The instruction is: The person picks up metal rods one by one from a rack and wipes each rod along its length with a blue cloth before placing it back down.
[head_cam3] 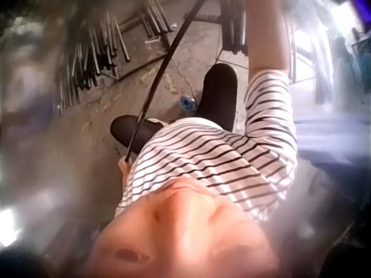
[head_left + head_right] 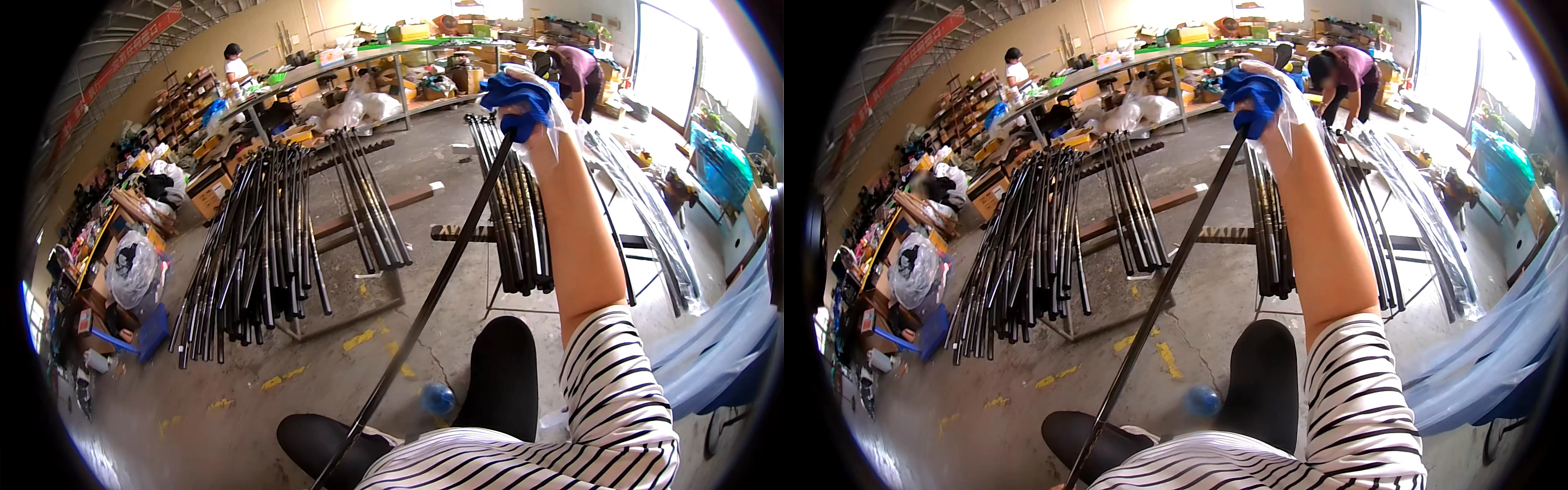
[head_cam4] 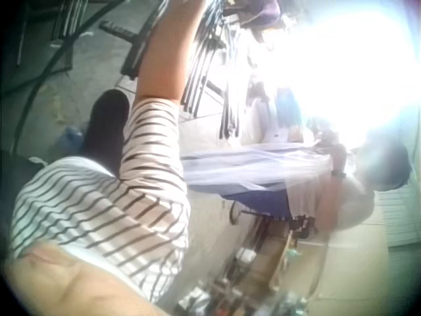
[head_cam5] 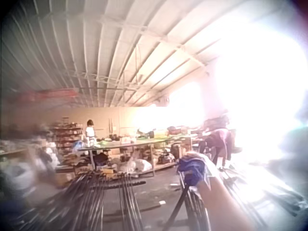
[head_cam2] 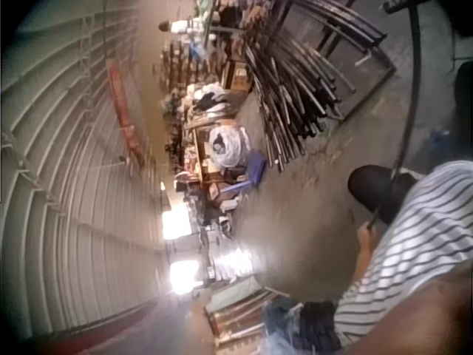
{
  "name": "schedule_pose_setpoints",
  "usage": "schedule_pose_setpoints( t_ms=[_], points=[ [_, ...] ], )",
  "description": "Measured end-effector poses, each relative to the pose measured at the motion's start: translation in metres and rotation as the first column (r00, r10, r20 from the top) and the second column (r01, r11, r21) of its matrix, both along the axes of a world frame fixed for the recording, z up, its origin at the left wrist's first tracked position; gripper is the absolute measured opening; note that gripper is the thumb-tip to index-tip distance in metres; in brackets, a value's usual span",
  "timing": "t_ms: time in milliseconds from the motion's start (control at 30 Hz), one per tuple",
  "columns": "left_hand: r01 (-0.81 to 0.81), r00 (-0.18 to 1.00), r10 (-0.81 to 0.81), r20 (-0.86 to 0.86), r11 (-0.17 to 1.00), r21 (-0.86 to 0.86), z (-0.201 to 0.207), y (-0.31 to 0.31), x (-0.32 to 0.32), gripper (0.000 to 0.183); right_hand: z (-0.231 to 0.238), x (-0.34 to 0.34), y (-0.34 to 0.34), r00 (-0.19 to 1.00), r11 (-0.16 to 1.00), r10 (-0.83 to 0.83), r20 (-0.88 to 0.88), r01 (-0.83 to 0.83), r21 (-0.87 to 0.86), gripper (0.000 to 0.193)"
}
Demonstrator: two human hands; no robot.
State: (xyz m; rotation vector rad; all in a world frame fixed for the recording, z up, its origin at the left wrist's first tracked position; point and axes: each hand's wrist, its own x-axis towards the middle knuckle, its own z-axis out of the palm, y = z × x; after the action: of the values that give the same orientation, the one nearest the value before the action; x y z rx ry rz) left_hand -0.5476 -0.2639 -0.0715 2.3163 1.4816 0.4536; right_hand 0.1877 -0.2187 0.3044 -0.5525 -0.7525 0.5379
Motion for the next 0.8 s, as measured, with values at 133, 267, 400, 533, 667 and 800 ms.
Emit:
schedule_pose_setpoints(
  t_ms=[133, 267, 400, 533, 667, 800],
  points=[
    [-0.021, 0.998, 0.020, 0.055, 1.000, 0.012, 0.014, 0.017, 0.038, 0.030, -0.033, 0.032, 0.010, 0.915, 0.972, -0.079, 0.395, -0.018, 0.235, 0.029],
    [-0.130, 0.974, 0.176, 0.146, 0.952, -0.277, 0.038, 0.013, 0.110, 0.036, -0.014, -0.142, 0.008, 0.994, 0.944, 0.034, -0.108, -0.067, -0.324, 0.019],
    [0.066, 0.947, 0.053, 0.317, 0.933, -0.355, 0.059, 0.029, 0.184, 0.037, -0.046, -0.204, 0.011, 0.940, 0.887, 0.254, -0.227, -0.320, -0.333, 0.014],
    [0.218, 0.887, 0.038, 0.461, 0.845, -0.489, 0.080, 0.035, 0.229, 0.039, -0.089, -0.267, 0.004, 0.943, 0.857, 0.276, -0.186, -0.329, -0.396, 0.021],
    [0.416, 0.754, 0.090, 0.651, 0.702, -0.578, 0.089, 0.056, 0.265, 0.019, -0.167, -0.317, -0.010, 0.949, 0.829, 0.313, 0.036, -0.254, -0.498, 0.020],
    [0.558, 0.431, 0.073, 0.899, 0.762, -0.330, 0.084, 0.061, 0.291, 0.026, -0.203, -0.331, -0.018, 0.943, 0.826, 0.322, 0.087, -0.235, -0.512, 0.021]
  ],
)
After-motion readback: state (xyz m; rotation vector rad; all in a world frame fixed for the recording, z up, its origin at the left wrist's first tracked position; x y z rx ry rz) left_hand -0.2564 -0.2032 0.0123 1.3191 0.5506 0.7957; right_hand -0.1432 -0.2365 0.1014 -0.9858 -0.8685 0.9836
